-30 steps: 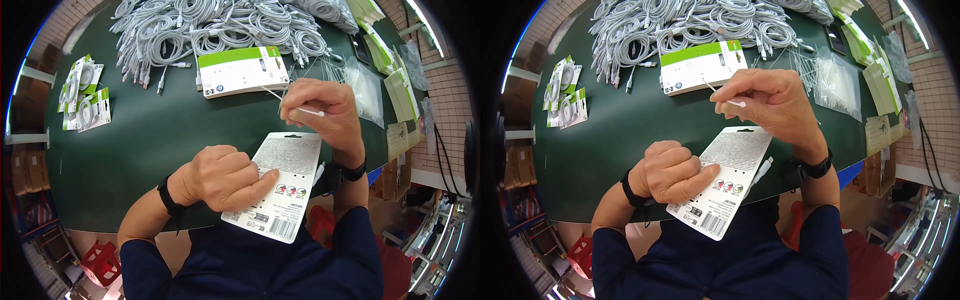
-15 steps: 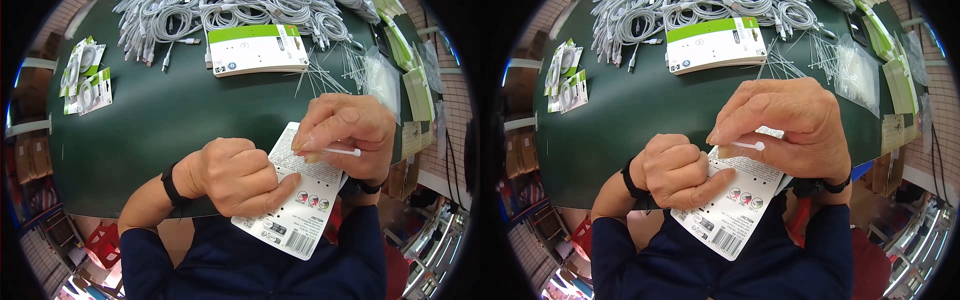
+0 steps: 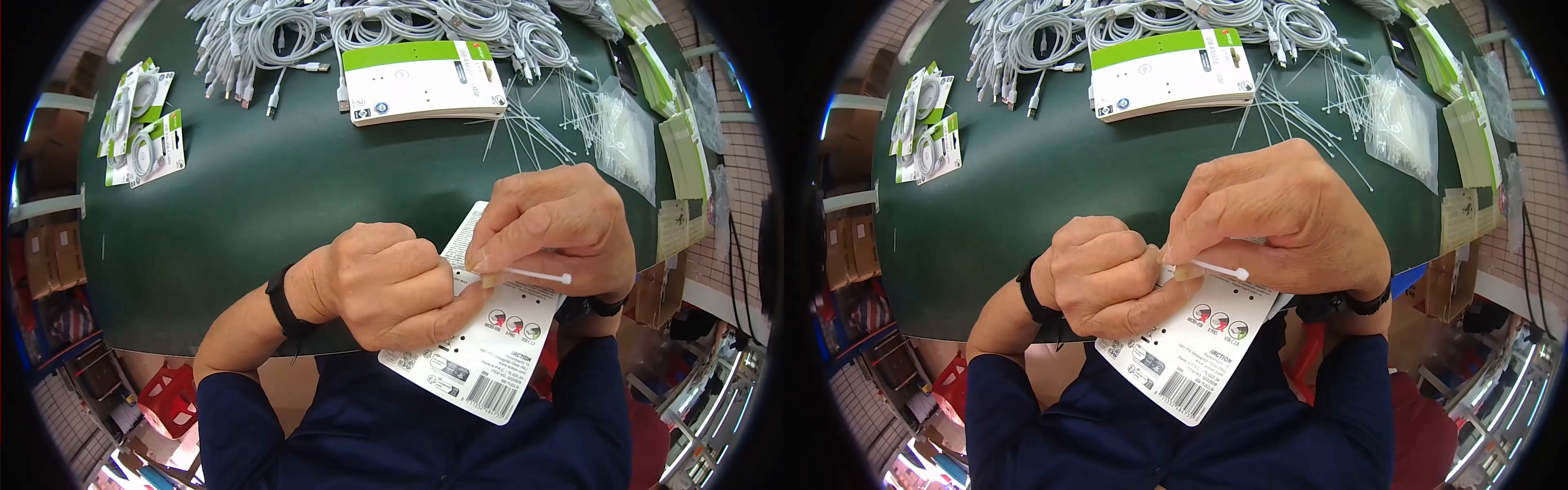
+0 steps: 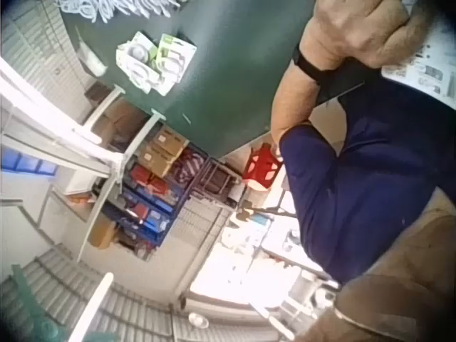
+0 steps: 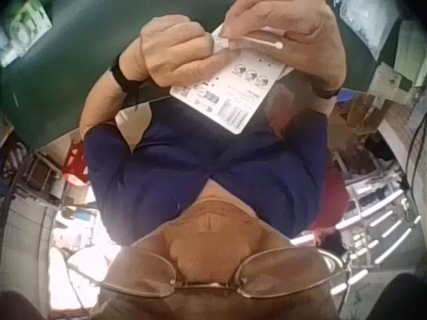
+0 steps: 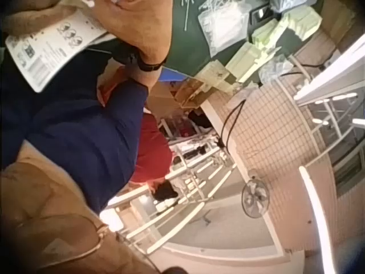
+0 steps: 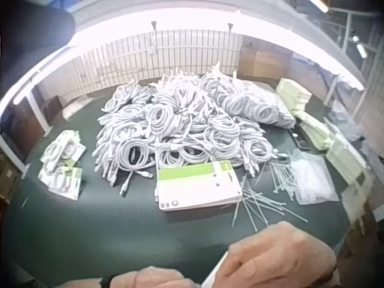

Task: The person packages a coiled cable by placing it onto a cardboard backing and threading a plastic zip tie through the card to secure it. After pulling the zip tie tight, the person sets the packaged cable aside and repeats the process with another cable.

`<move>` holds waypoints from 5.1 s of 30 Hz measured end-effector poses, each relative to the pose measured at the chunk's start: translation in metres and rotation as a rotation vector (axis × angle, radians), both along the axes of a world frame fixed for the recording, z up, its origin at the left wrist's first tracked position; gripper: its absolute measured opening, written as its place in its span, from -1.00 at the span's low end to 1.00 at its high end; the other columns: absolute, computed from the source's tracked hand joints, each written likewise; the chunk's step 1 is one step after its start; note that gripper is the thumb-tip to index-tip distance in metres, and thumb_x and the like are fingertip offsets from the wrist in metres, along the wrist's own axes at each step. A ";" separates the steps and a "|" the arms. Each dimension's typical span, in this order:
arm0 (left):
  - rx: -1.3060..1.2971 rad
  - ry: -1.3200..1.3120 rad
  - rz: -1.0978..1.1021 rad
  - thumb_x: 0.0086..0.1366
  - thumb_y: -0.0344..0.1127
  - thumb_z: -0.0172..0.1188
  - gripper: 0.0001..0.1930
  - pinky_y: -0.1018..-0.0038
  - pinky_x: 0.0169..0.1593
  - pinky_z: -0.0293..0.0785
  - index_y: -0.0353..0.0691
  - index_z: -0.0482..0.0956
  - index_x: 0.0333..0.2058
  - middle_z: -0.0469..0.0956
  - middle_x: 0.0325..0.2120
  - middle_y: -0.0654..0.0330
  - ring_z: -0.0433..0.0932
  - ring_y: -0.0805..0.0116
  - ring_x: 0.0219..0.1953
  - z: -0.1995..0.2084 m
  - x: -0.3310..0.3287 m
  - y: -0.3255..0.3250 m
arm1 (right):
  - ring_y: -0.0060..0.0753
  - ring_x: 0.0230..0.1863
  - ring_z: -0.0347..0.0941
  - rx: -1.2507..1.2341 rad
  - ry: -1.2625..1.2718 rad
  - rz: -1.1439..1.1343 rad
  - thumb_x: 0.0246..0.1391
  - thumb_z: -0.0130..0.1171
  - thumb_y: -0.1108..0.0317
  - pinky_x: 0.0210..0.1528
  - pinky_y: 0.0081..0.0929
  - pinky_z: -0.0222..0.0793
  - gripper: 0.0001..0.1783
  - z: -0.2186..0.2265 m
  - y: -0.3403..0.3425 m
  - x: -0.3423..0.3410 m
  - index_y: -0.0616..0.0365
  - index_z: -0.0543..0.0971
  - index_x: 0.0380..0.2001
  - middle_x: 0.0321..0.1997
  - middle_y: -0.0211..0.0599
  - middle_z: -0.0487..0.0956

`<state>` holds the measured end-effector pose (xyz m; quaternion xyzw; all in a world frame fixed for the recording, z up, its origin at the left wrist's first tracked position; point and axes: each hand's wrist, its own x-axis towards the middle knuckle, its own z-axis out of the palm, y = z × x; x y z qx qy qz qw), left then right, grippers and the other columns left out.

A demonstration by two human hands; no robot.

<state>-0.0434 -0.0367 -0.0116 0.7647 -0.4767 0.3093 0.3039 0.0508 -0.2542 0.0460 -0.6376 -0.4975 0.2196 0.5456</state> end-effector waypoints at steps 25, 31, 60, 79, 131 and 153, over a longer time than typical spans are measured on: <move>-1.123 0.958 0.341 0.26 -0.46 0.35 -0.78 0.58 -0.50 0.47 -0.30 0.60 -0.13 0.61 -0.38 0.31 0.53 0.58 -0.49 0.016 0.030 -0.021 | -0.43 -0.39 0.50 0.512 -0.541 -0.558 -0.04 0.36 0.66 -0.33 -0.50 0.44 -0.65 -0.014 0.006 0.005 0.21 0.65 -0.13 -0.34 -0.18 0.63; -1.339 1.034 0.225 0.32 -0.45 0.27 -0.76 0.63 -0.46 0.45 -0.29 0.54 -0.05 0.60 -0.29 0.27 0.52 0.60 -0.45 0.014 0.051 -0.030 | -0.37 -0.41 0.45 0.199 -1.055 -0.565 -0.27 0.46 0.48 -0.41 -0.42 0.32 -0.67 -0.031 0.027 0.001 0.02 0.71 -0.30 -0.36 -0.49 0.60; -1.370 0.972 0.304 0.33 -0.43 0.29 -0.79 0.62 -0.45 0.44 -0.29 0.54 -0.10 0.57 -0.30 0.31 0.49 0.63 -0.39 0.001 0.062 -0.032 | -0.34 -0.48 0.44 0.188 -1.010 -0.581 -0.16 0.51 0.47 -0.46 -0.41 0.30 -0.75 -0.053 0.039 -0.017 0.09 0.63 -0.38 -0.40 -0.40 0.55; -1.373 0.956 0.266 0.32 -0.45 0.28 -0.75 0.59 -0.33 0.52 -0.30 0.54 -0.04 0.61 -0.25 0.28 0.55 0.58 -0.31 -0.006 0.056 -0.041 | -0.39 -0.41 0.48 0.203 -1.024 -0.622 -0.29 0.51 0.58 -0.45 -0.53 0.46 -0.58 -0.060 0.034 -0.002 0.01 0.66 -0.27 -0.21 -0.37 0.59; -1.426 1.120 0.009 0.42 -0.41 0.20 -0.61 0.39 -0.10 0.69 -0.26 0.37 0.18 0.52 0.00 0.13 0.59 0.35 -0.06 -0.013 0.054 -0.038 | -0.32 -0.48 0.59 0.349 -0.900 -0.614 -0.15 0.48 0.59 -0.51 -0.47 0.48 -0.68 -0.066 0.035 -0.006 0.18 0.62 -0.28 -0.20 -0.24 0.62; -1.348 1.089 0.063 0.40 -0.45 0.21 -0.70 0.50 -0.32 0.71 -0.36 0.49 0.07 0.61 -0.12 0.13 0.64 0.42 -0.22 -0.012 0.050 -0.044 | -0.31 -0.40 0.65 0.255 -0.774 -0.788 -0.05 0.40 0.67 -0.43 -0.46 0.54 -0.75 -0.051 0.032 0.014 0.23 0.64 -0.26 -0.35 -0.17 0.69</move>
